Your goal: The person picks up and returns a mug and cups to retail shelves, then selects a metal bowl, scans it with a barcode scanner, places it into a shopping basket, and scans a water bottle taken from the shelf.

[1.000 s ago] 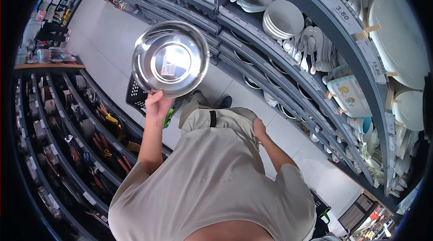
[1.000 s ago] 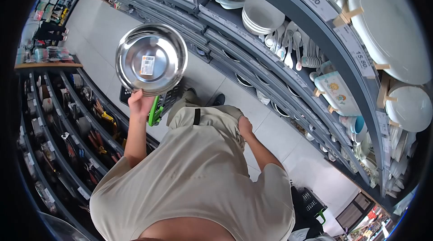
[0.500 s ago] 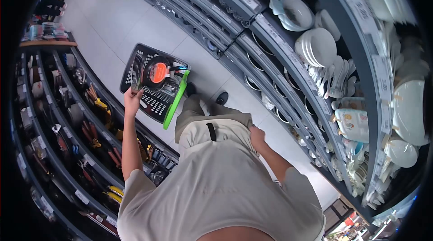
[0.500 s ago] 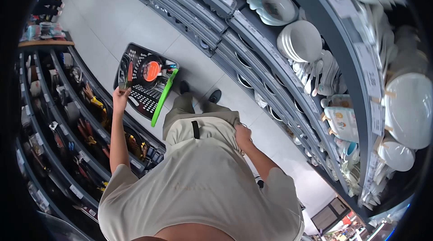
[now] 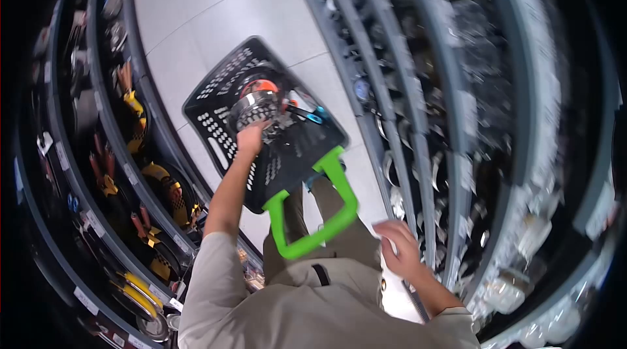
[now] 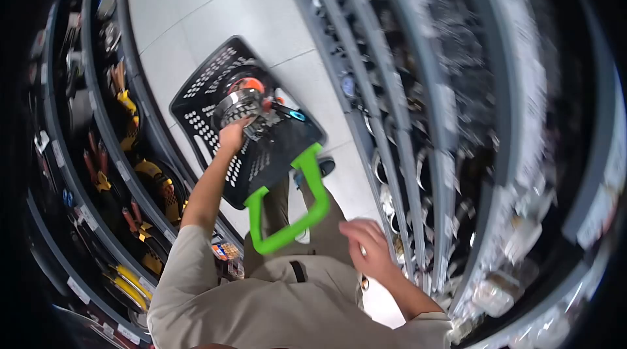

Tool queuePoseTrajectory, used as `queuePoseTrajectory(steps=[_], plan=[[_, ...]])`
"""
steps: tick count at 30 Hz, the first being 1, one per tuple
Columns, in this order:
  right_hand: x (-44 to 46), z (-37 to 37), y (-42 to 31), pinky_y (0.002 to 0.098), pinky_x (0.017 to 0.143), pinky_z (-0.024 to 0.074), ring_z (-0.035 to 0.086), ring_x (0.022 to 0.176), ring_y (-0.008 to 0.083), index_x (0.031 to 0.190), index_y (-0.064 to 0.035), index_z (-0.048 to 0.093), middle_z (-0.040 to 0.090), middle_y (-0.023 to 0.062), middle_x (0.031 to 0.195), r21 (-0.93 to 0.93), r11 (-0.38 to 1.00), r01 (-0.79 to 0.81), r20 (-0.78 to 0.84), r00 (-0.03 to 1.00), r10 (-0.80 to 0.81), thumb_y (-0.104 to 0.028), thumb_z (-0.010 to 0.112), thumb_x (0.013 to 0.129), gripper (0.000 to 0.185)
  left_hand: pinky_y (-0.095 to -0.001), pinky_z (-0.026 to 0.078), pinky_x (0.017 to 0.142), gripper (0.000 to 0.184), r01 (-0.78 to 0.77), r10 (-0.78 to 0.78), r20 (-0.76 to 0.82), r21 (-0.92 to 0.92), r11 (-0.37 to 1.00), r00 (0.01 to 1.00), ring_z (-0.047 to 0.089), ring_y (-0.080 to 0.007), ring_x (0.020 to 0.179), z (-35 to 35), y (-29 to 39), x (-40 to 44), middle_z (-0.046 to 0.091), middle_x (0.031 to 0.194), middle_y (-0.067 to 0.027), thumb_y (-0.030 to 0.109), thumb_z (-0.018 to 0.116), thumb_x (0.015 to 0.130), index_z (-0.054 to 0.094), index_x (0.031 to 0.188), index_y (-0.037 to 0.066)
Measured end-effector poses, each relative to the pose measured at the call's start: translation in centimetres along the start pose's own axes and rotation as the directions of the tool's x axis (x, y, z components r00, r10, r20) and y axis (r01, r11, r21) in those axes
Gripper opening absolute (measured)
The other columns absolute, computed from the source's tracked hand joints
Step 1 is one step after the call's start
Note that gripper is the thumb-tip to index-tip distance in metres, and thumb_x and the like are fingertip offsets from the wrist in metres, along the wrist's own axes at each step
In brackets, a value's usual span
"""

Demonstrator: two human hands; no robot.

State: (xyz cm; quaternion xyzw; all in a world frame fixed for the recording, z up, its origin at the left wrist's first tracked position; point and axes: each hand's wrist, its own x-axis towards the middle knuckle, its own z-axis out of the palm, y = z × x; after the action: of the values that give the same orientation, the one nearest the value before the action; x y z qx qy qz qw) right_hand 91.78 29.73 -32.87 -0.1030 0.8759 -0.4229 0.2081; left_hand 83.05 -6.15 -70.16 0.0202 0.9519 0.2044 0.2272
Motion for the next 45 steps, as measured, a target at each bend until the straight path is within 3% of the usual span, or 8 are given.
queuePoseTrajectory(steps=[5, 12, 21, 29, 35, 39, 41, 45], plan=[[7.4, 8.1, 1.4, 0.0307, 0.072, 0.0446, 0.062, 0.085, 0.0183, 0.088, -0.0117, 0.069, 0.067, 0.0005, 0.095, -0.147, 0.911, 0.386, 0.142, 0.919, -0.367, -0.004, 0.063, 0.061, 0.029, -0.0394, 0.046, 0.096, 0.037, 0.032, -0.030, -0.036, 0.054, 0.998, 0.999, 0.051, -0.0241, 0.124, 7.4, -5.8, 7.3, 0.050, 0.138, 0.0006, 0.015, 0.044, 0.089, 0.058, 0.122, 0.025], [7.6, 8.9, 3.0, 0.0248, 0.062, 0.0389, 0.052, 0.058, 0.0115, 0.072, -0.0167, 0.069, 0.068, -0.0053, 0.079, -0.155, 0.934, 0.321, 0.033, 0.947, -0.320, -0.007, 0.060, 0.057, 0.020, -0.0416, 0.045, 0.094, 0.038, 0.125, -0.121, -0.063, 0.066, 0.990, 0.991, 0.046, -0.0245, 0.127, 13.2, -8.2, 12.0, 0.047, 0.141, 0.0016, 0.021, 0.045, 0.091, 0.055, 0.127, 0.026], [6.9, 9.3, 3.3, 0.0234, 0.062, 0.0384, 0.053, 0.057, 0.0089, 0.073, -0.0182, 0.069, 0.068, -0.0084, 0.079, -0.144, 0.955, 0.258, -0.002, 0.965, -0.261, -0.009, 0.059, 0.059, 0.020, -0.0386, 0.037, 0.107, 0.054, 0.173, -0.179, -0.040, -0.123, 0.977, 0.983, 0.039, -0.0324, 0.132, 16.3, -9.6, 14.3, 0.041, 0.145, -0.0049, 0.006, 0.060, 0.076, 0.058, 0.126, 0.025], [7.2, 9.6, 3.4, 0.0231, 0.063, 0.0368, 0.052, 0.057, 0.0092, 0.074, -0.0178, 0.070, 0.069, -0.0069, 0.079, -0.147, 0.947, 0.285, -0.055, 0.954, -0.295, -0.009, 0.059, 0.059, 0.021, -0.0405, 0.029, 0.111, 0.043, 0.188, -0.201, -0.028, -0.244, 0.951, 0.979, 0.032, -0.0349, 0.135, 15.3, -9.1, 14.5, 0.038, 0.146, -0.0098, 0.037, 0.061, 0.084, 0.062, 0.122, 0.019], [7.6, 9.8, 3.0, 0.0242, 0.055, 0.0371, 0.052, 0.056, 0.0105, 0.072, -0.0128, 0.069, 0.067, -0.0027, 0.079, -0.189, 0.934, 0.303, -0.110, 0.939, -0.327, -0.007, 0.059, 0.058, 0.018, -0.0394, 0.022, 0.113, 0.039, 0.275, -0.409, -0.195, -0.486, 0.830, 0.891, 0.022, -0.0362, 0.140, 11.3, -7.5, 13.2, 0.033, 0.148, -0.0178, 0.031, 0.051, 0.092, 0.060, 0.126, 0.014], [7.3, 9.8, 2.5, 0.0290, 0.057, 0.0375, 0.053, 0.058, 0.0122, 0.068, -0.0146, 0.065, 0.066, -0.0033, 0.076, -0.204, 0.943, 0.264, -0.117, 0.950, -0.291, -0.003, 0.058, 0.055, 0.019, -0.0371, 0.040, 0.091, 0.041, 0.129, -0.377, -0.291, -0.617, 0.777, 0.879, 0.055, -0.0281, 0.101, 4.0, -2.7, 7.7, 0.062, 0.101, -0.0169, 0.029, 0.038, 0.099, 0.065, 0.099, -0.001], [8.1, 9.0, 1.5, 0.0297, 0.055, 0.0391, 0.054, 0.059, 0.0156, 0.066, -0.0110, 0.062, 0.062, -0.0015, 0.074, -0.164, 0.947, 0.277, -0.103, 0.950, -0.296, -0.005, 0.061, 0.061, 0.009, -0.0318, 0.043, 0.068, 0.050, 0.209, -0.328, 0.021, -0.807, 0.552, 0.944, 0.054, -0.0177, 0.068, -2.8, 2.0, 3.2, 0.054, 0.065, -0.0070, 0.033, 0.035, 0.102, 0.064, 0.083, -0.003], [7.4, 8.5, 1.3, 0.0330, 0.065, 0.0417, 0.055, 0.070, 0.0184, 0.071, -0.0137, 0.059, 0.056, -0.0007, 0.072, -0.187, 0.939, 0.290, -0.050, 0.951, -0.304, -0.008, 0.061, 0.065, 0.009, -0.0236, 0.042, 0.059, 0.050, 0.205, 0.057, 0.266, -0.848, 0.489, 0.962, 0.052, -0.0083, 0.063, -11.0, 10.2, -6.6, 0.052, 0.060, -0.0028, 0.036, 0.035, 0.102, 0.063, 0.082, 0.000]])
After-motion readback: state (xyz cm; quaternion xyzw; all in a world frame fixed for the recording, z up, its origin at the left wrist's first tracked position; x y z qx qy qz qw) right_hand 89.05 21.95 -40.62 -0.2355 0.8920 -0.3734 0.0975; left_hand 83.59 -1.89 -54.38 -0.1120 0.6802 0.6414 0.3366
